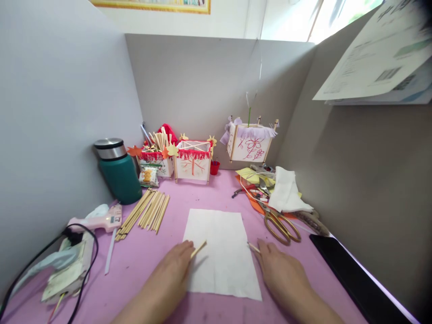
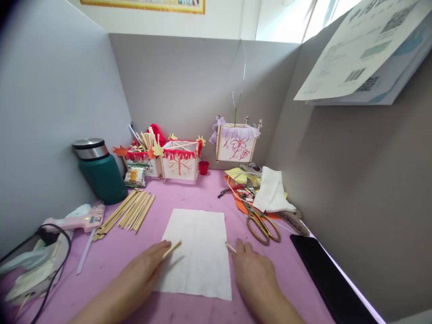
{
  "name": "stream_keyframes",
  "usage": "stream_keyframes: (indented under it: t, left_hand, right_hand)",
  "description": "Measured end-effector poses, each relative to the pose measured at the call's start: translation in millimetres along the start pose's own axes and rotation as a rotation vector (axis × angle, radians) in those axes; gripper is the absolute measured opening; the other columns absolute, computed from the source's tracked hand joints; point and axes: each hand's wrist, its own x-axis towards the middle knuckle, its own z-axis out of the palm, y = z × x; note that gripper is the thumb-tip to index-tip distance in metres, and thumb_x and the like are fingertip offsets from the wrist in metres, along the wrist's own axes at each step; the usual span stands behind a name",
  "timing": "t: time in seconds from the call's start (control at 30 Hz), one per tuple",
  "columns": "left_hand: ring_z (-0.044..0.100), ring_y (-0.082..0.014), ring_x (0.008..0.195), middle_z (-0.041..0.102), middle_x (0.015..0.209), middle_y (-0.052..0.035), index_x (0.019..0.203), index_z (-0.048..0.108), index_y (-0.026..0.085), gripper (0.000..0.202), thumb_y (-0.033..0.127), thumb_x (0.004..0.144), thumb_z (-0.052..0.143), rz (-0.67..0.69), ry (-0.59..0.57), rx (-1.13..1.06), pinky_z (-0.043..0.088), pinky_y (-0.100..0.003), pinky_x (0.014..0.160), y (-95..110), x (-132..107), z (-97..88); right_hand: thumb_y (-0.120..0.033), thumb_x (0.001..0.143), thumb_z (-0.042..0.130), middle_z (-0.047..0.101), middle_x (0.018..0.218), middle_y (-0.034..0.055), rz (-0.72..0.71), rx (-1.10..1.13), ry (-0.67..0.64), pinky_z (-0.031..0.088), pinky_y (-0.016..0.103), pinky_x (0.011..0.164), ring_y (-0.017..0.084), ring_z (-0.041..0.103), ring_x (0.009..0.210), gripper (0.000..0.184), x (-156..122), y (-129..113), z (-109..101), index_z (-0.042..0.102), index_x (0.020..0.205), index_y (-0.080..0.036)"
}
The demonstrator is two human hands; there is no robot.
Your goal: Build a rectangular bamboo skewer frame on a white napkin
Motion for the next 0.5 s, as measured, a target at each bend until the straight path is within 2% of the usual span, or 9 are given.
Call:
stream_keyframes:
  t: [0.03, 0.1, 0.17, 0.23, 0.3, 0.4, 0.5]
  left_hand:
    - [0.051, -0.0225, 0.12, 0.056, 0.13, -0.0108, 0.129, 0.047, 0.02, 0.045, 0.016, 0.087, 0.031, -0.009, 0.019, -0.008, 0.04, -0.04, 0.1, 0.5, 4.1, -3.4]
    - [0.056, -0.0207, 0.113, 0.059, 0.125, -0.0101, 0.13, 0.045, 0.021, 0.046, 0.014, 0.088, 0.027, 0.017, 0.027, -0.007, 0.045, -0.035, 0.093, 6.2, 24.2, -6.8]
    - [0.043, -0.0219, 0.127, 0.047, 0.138, -0.0145, 0.133, 0.041, 0.013, 0.05, 0.009, 0.084, 0.03, 0.034, 0.052, 0.084, 0.036, -0.036, 0.103, 11.7, 53.7, -2.3]
    - [0.031, -0.0231, 0.134, 0.039, 0.144, -0.0166, 0.132, 0.041, 0.008, 0.054, 0.002, 0.08, 0.032, 0.021, 0.014, 0.206, 0.027, -0.038, 0.109, 10.7, 80.0, 8.5]
    - [0.026, -0.0263, 0.137, 0.034, 0.145, -0.0202, 0.132, 0.04, 0.004, 0.053, 0.002, 0.079, 0.033, 0.02, 0.01, 0.237, 0.022, -0.042, 0.11, 2.7, 93.0, 19.9]
    - [0.024, -0.0284, 0.137, 0.031, 0.146, -0.0234, 0.132, 0.039, 0.002, 0.053, 0.002, 0.079, 0.034, 0.008, 0.036, 0.287, 0.021, -0.045, 0.11, -13.2, 86.9, 25.8]
    - [0.038, -0.0267, 0.13, 0.045, 0.137, -0.0223, 0.124, 0.047, 0.006, 0.044, 0.005, 0.083, 0.031, -0.01, 0.075, 0.215, 0.03, -0.041, 0.104, -20.5, 73.4, 11.2]
  right_hand:
    - [-0.02, 0.094, 0.031, 0.064, 0.091, 0.0126, 0.015, 0.015, 0.012, 0.04, 0.03, 0.055, 0.024, 0.065, 0.071, 0.032, 6.5, 2.4, -5.1, 0.058, 0.108, -0.014]
    - [-0.02, 0.093, 0.032, 0.064, 0.089, 0.0114, -0.001, 0.059, 0.086, 0.039, 0.029, 0.055, 0.023, 0.065, 0.071, 0.028, 25.8, -7.5, -15.2, 0.059, 0.101, -0.014]
    - [-0.022, 0.093, 0.035, 0.063, 0.092, 0.0094, -0.043, 0.092, 0.139, 0.039, 0.027, 0.057, 0.021, 0.064, 0.075, 0.026, 49.1, -30.6, -19.4, 0.056, 0.107, -0.016]
    - [-0.029, 0.094, 0.036, 0.062, 0.095, 0.0097, -0.06, 0.107, 0.169, 0.04, 0.027, 0.06, 0.021, 0.063, 0.079, 0.027, 69.3, -52.4, -15.4, 0.055, 0.108, -0.017]
    - [-0.036, 0.094, 0.036, 0.061, 0.097, 0.0122, -0.051, 0.112, 0.201, 0.04, 0.029, 0.062, 0.023, 0.062, 0.083, 0.032, 81.8, -59.6, -6.0, 0.055, 0.108, -0.015]
    - [-0.031, 0.094, 0.036, 0.06, 0.095, 0.0142, -0.037, 0.119, 0.239, 0.039, 0.029, 0.062, 0.023, 0.061, 0.082, 0.03, 87.2, -39.9, 6.8, 0.055, 0.108, -0.013]
    - [-0.019, 0.091, 0.038, 0.062, 0.088, 0.0137, -0.062, 0.146, 0.262, 0.037, 0.028, 0.061, 0.022, 0.061, 0.076, 0.021, 89.4, -10.7, 4.8, 0.056, 0.1, -0.011]
